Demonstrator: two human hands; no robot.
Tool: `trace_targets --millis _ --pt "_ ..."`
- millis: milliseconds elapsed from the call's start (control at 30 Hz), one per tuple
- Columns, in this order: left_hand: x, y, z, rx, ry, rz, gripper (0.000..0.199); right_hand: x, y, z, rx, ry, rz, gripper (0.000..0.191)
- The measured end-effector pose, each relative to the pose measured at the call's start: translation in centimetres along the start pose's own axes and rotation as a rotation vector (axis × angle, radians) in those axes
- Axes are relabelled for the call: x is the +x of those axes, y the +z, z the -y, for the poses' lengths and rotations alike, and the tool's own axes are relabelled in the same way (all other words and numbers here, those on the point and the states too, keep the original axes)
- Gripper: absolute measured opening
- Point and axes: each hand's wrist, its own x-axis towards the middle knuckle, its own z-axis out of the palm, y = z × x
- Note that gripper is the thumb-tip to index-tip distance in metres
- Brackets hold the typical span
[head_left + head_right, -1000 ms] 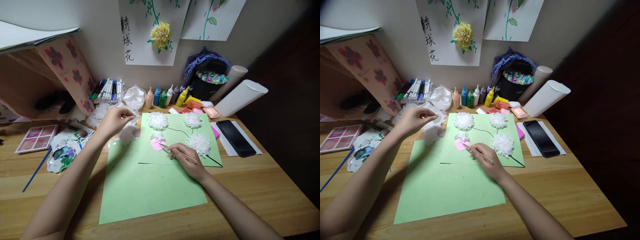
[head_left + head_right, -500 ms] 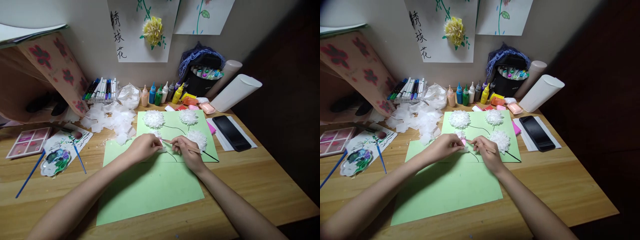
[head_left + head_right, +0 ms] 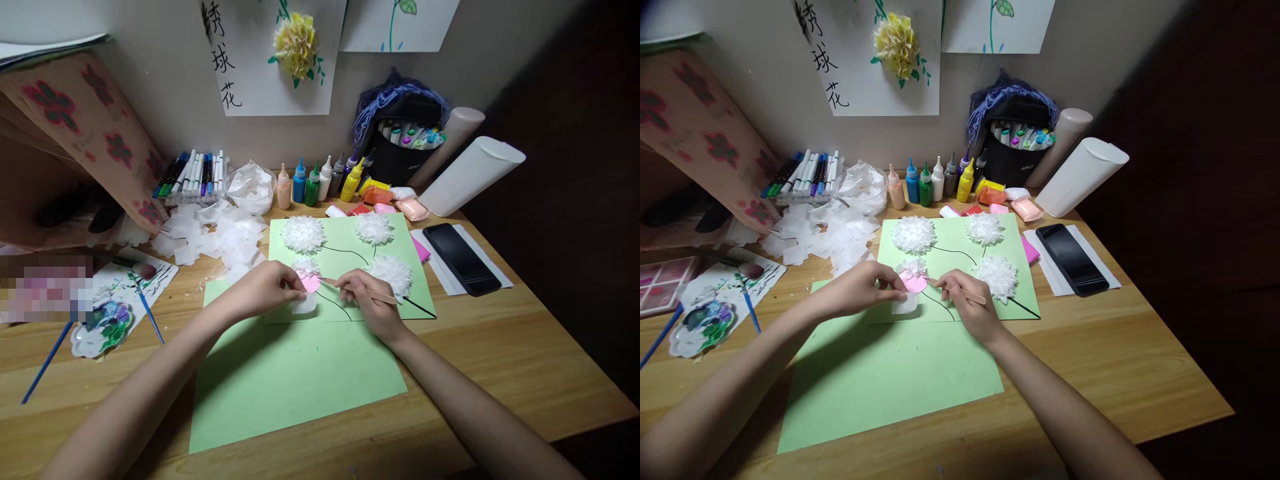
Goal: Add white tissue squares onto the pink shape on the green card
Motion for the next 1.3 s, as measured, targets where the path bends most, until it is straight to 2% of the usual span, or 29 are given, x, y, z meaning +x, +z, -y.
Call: trace_targets --millis 200,433,567,667,800,967,1200,1300 --pt "0.9 3.0 -0.6 0.096 0.021 -0.148 0.017 0.5 0.3 0.0 0.034 0.048 -0.029 0.032" --pt "1.5 3.4 -1.8 0.249 0.039 -0.378 0.018 0.8 0.5 -0.4 0.098 0.054 -0.019 0.03" --pt "2.1 4.0 -1.9 0.334 0.063 -0.425 0.023 0.8 0.5 -0.3 0.096 0.039 -0.021 0.029" --pt "2.3 4.4 -1.6 0.361 0.08 -0.465 0.023 0.6 0.4 -0.4 0.081 -0.004 -0.076 0.031" --pt "2.5 4.5 -1.1 0.397 0.083 -0.501 0.021 0.1 0.3 -0.5 0.003 -0.102 -0.182 0.038" --pt "2.7 4.3 -1.0 0.412 0.068 -0.524 0.019 0.3 0.6 -0.3 -0.097 -0.128 -0.091 0.037" --pt "3.1 4.3 -0.8 0.378 0.067 -0.57 0.011 0.4 0.9 -0.5 -0.06 -0.078 -0.041 0.031" --pt "3.1 3.7 -0.3 0.286 0.103 -0.674 0.016 0.5 1.0 -0.6 -0.031 -0.061 -0.03 0.029"
